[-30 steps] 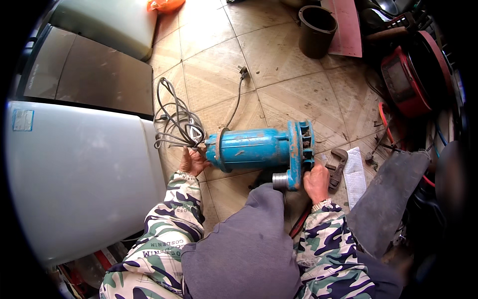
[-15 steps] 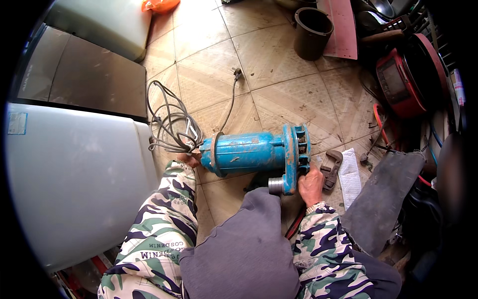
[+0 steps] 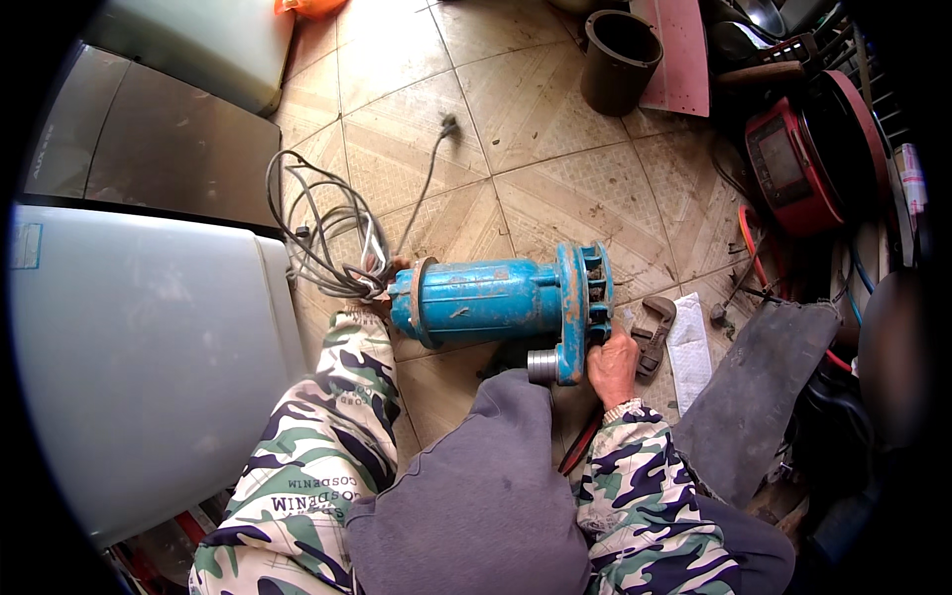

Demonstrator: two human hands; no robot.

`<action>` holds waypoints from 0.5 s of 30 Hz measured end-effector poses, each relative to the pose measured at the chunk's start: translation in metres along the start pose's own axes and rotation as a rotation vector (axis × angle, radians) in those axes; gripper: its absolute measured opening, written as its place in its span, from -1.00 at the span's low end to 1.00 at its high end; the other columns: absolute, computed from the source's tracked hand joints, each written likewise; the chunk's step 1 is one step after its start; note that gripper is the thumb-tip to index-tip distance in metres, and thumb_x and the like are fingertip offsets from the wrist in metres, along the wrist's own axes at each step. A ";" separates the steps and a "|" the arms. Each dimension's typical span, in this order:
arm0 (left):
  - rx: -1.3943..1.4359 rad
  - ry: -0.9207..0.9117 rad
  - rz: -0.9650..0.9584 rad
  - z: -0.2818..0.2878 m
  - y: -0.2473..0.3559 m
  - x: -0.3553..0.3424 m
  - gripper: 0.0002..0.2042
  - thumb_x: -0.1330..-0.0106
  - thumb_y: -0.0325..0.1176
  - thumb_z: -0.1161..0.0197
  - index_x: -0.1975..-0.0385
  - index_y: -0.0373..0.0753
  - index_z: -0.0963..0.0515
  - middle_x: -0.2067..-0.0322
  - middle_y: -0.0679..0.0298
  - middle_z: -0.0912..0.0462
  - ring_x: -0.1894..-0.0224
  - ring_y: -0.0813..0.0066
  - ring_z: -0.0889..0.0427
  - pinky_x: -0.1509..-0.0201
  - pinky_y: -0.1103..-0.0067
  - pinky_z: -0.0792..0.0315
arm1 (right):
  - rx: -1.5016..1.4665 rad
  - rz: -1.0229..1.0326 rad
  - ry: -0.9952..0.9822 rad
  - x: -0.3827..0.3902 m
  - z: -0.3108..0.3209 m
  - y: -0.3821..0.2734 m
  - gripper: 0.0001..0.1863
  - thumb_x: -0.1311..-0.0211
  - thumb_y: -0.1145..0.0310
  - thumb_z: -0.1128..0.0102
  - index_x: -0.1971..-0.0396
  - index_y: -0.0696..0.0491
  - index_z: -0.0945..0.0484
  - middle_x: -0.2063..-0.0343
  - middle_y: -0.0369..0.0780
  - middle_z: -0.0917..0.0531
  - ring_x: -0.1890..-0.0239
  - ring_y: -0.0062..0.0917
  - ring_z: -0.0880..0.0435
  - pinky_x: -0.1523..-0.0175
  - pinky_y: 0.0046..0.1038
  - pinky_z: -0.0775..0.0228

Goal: The person sits on the floor and uses a pipe wrench to tighten a component on a blue electric motor. They rotate the motor to access different sides and continue tightening the part. The person then sets the motor aside and picks up the wrench to inspect it.

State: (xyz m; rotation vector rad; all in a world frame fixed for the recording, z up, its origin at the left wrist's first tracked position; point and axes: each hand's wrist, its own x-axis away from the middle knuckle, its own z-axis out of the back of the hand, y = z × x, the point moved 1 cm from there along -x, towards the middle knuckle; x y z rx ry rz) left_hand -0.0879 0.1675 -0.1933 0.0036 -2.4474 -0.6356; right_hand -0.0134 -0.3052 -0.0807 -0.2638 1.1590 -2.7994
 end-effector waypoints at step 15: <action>0.204 0.474 -0.245 -0.006 -0.028 0.066 -0.84 -0.20 -0.16 -0.19 0.47 -0.05 -0.63 0.43 0.41 -0.72 0.32 0.36 -0.71 -0.09 0.23 -0.53 | 0.057 -0.016 -0.122 -0.007 0.005 -0.004 -0.77 -0.08 0.51 -0.11 0.25 0.21 -0.62 0.30 0.15 -0.67 0.21 0.15 -0.65 0.05 0.03 -0.50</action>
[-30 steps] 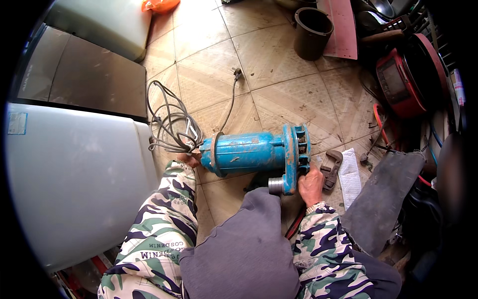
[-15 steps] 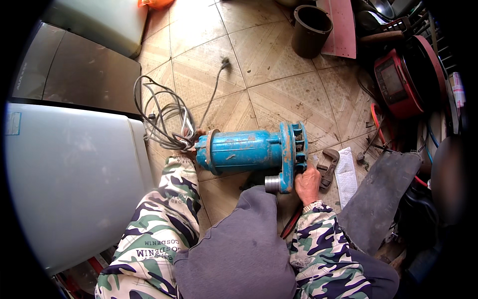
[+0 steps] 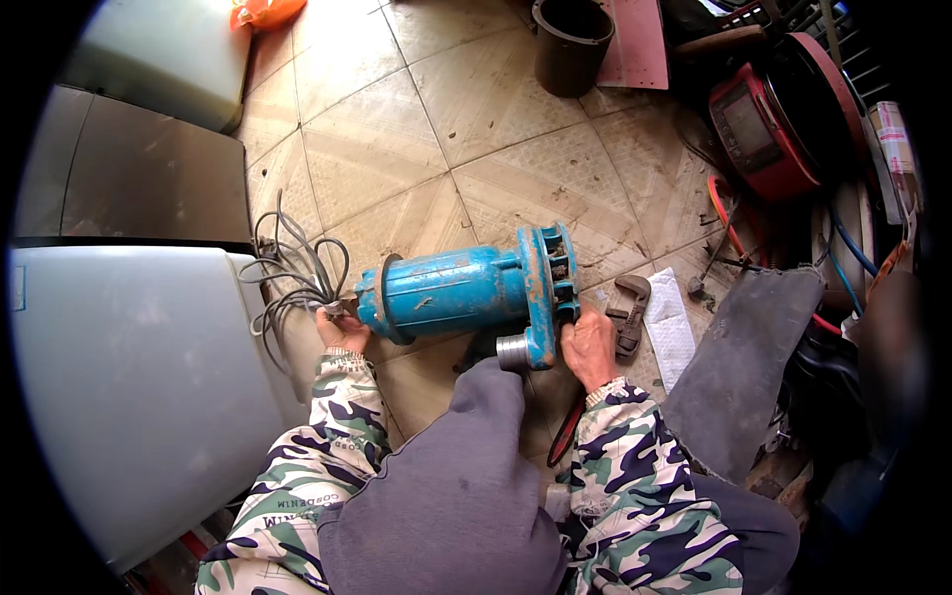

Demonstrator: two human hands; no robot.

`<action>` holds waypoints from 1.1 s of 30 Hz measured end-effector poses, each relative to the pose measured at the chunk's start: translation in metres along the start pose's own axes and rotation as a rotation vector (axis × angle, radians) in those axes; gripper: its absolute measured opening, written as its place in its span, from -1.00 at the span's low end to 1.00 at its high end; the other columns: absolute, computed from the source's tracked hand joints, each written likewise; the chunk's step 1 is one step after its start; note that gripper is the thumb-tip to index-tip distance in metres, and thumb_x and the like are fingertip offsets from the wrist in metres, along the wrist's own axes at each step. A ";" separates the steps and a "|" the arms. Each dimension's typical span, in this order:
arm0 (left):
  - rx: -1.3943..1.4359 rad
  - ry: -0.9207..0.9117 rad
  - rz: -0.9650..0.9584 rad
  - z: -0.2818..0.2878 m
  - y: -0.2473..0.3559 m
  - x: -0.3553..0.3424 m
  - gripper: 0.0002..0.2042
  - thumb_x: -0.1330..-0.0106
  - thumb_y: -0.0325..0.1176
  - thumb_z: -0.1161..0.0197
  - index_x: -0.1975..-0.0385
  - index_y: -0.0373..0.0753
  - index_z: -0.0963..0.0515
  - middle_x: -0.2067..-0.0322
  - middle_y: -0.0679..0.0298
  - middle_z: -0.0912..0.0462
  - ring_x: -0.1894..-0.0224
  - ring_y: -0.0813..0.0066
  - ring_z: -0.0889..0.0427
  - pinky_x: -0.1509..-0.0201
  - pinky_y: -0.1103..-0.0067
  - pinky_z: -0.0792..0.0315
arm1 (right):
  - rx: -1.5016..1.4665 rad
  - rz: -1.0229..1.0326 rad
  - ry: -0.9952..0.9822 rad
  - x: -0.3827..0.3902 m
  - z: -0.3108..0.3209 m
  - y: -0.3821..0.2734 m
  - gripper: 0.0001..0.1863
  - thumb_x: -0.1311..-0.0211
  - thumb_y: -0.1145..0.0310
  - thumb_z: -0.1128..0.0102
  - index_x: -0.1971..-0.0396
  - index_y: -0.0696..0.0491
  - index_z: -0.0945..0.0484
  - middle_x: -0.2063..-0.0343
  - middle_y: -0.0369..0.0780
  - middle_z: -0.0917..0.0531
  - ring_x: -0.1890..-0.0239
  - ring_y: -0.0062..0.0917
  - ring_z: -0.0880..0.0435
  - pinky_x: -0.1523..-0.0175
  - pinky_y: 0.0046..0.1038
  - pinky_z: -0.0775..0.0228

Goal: The person sits on the floor and uses a pipe wrench to tighten a component on a blue electric motor. They rotate the motor to access different sides and continue tightening the part. The person then sets the motor aside and picks up the wrench to inspect it.

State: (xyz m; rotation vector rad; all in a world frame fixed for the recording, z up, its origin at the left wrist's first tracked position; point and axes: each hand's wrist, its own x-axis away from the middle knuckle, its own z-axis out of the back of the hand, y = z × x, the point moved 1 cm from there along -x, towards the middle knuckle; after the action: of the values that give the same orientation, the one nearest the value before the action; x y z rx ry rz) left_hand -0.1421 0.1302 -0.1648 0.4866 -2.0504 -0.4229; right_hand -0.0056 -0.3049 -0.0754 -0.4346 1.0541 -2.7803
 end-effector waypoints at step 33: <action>-0.522 -0.047 -0.012 -0.084 0.006 0.006 -0.72 -0.43 -0.19 -0.23 0.09 -0.29 -0.53 0.31 0.14 -0.69 0.46 0.38 -0.63 0.56 0.62 -0.44 | 0.164 -0.241 -0.003 -0.042 0.075 -0.045 -0.56 -0.18 0.14 -0.08 0.50 0.28 -0.68 0.41 0.27 -0.65 0.24 0.22 -0.67 0.03 0.05 -0.49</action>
State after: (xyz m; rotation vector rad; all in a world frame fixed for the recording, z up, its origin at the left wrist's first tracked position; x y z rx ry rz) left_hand -0.0730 0.1240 -0.1169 0.1705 -1.8831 -0.9496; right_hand 0.0572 -0.3087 -0.0013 -0.5795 0.8128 -3.0445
